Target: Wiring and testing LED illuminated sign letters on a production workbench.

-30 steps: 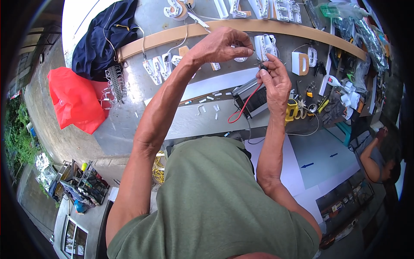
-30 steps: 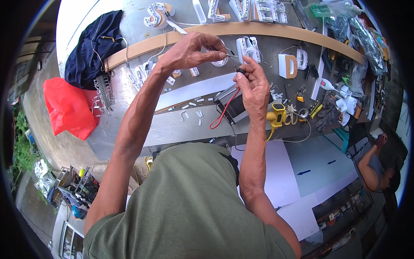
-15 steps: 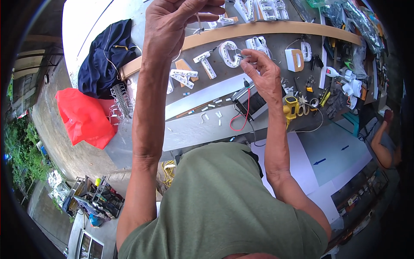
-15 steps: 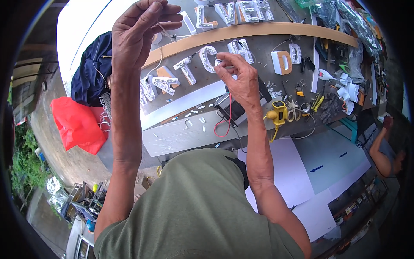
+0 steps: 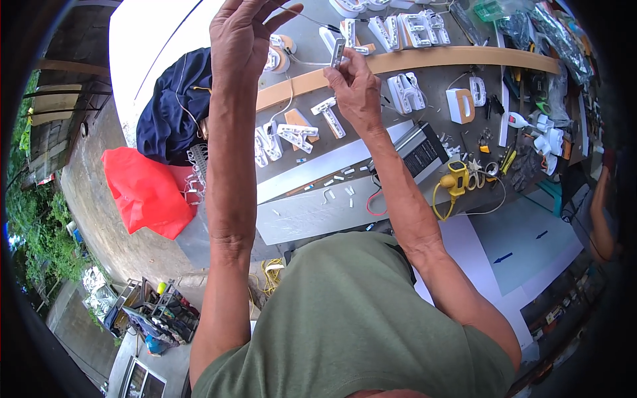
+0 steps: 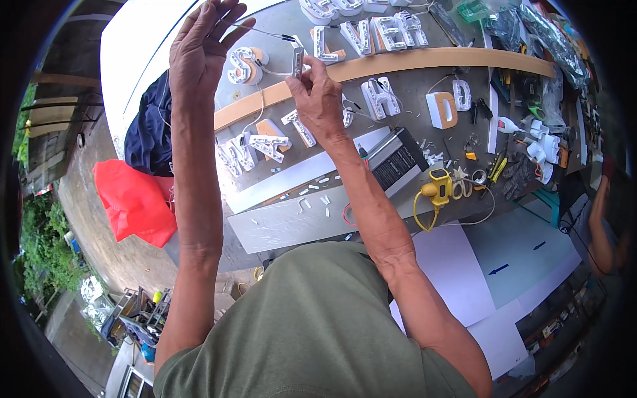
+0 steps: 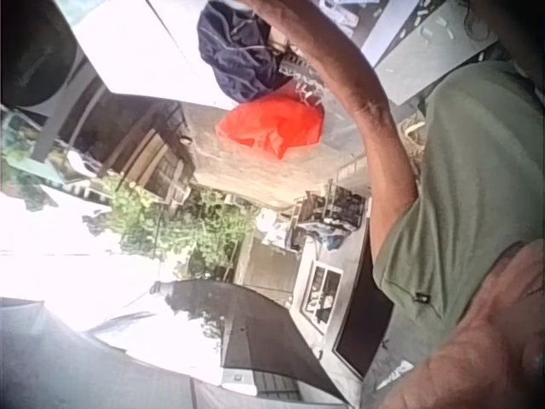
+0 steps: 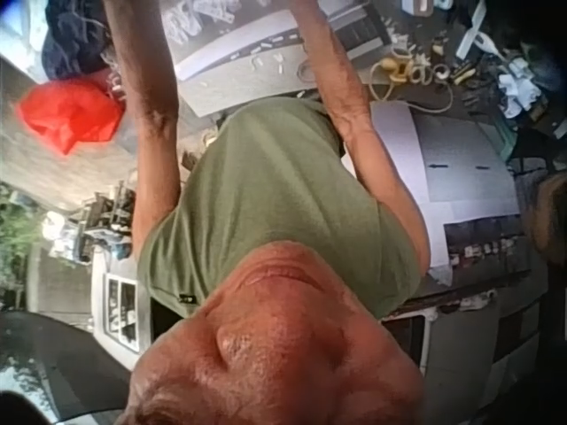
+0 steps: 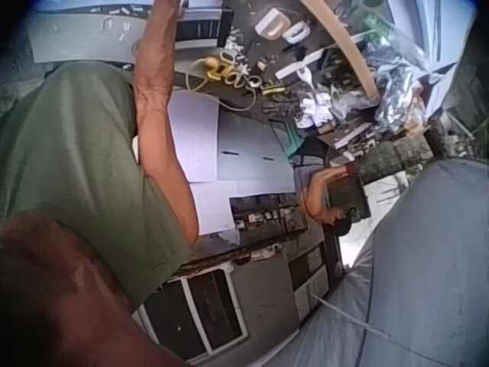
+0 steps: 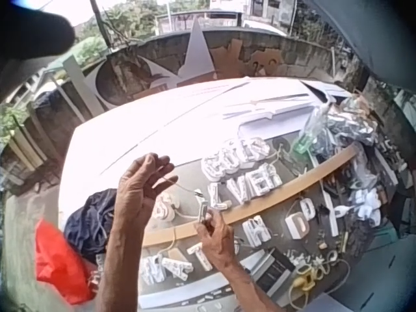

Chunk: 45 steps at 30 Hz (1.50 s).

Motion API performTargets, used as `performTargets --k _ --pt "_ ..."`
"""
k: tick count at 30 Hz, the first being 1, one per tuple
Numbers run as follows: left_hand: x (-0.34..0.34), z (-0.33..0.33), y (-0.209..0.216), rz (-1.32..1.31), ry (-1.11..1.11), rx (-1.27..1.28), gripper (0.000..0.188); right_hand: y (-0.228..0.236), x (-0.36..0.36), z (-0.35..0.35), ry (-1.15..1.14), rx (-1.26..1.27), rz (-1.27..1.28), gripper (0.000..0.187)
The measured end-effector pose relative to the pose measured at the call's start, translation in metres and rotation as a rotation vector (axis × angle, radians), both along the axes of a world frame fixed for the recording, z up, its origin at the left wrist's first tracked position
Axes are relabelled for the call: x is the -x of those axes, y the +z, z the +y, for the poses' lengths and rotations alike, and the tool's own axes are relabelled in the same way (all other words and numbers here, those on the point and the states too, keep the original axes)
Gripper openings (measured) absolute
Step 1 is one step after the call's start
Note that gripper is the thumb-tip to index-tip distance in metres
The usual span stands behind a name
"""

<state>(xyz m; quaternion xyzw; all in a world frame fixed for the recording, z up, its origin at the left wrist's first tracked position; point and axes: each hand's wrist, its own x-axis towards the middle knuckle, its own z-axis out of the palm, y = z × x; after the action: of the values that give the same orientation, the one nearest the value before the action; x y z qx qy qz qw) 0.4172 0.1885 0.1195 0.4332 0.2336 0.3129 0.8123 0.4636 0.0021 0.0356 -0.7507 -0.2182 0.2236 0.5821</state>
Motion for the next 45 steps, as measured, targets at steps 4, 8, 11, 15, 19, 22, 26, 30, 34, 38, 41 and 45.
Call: performTargets --k 4,8,11,15,19,22,26,30,34,38,41,45 --pt "0.003 0.044 -0.063 0.251 -0.050 -0.321 0.027 -0.013 -0.017 -0.001 -0.030 0.132 -0.539 0.030" --pt "0.000 0.060 -0.103 0.346 -0.094 -0.380 0.030 -0.019 -0.024 0.015 0.103 0.256 -0.630 0.023" --pt "-0.005 0.073 -0.118 0.427 -0.089 -0.475 0.035 -0.028 -0.032 0.028 0.120 0.356 -0.710 0.019" --pt "-0.019 0.075 -0.121 0.546 -0.059 -0.487 0.030 -0.033 -0.037 0.039 0.188 0.483 -0.772 0.017" --pt "-0.025 0.079 -0.124 0.590 -0.093 -0.490 0.036 -0.042 -0.037 0.047 0.222 0.615 -0.819 0.018" --pt "-0.018 0.084 -0.132 0.618 -0.054 -0.655 0.040 -0.044 -0.034 0.052 0.228 0.649 -0.842 0.020" --pt "0.018 0.093 -0.152 0.768 0.132 -0.900 0.043 -0.046 -0.029 0.060 0.252 0.661 -0.897 0.019" --pt "0.046 0.047 -0.136 0.938 -0.166 -1.066 0.095 -0.047 -0.033 0.054 0.238 0.654 -0.865 0.016" --pt "0.057 0.016 -0.128 1.009 -0.226 -1.071 0.092 -0.046 -0.031 0.060 0.250 0.631 -0.852 0.016" --pt "0.053 0.000 -0.125 1.121 -0.102 -1.152 0.092 -0.046 -0.027 0.072 0.213 0.622 -0.847 0.022" --pt "0.047 -0.004 -0.122 1.225 -0.056 -1.167 0.088 -0.047 -0.021 0.084 0.206 0.600 -0.840 0.026" --pt "0.041 -0.006 -0.126 1.221 0.041 -1.152 0.084 -0.046 -0.008 0.095 0.204 0.520 -0.803 0.025"
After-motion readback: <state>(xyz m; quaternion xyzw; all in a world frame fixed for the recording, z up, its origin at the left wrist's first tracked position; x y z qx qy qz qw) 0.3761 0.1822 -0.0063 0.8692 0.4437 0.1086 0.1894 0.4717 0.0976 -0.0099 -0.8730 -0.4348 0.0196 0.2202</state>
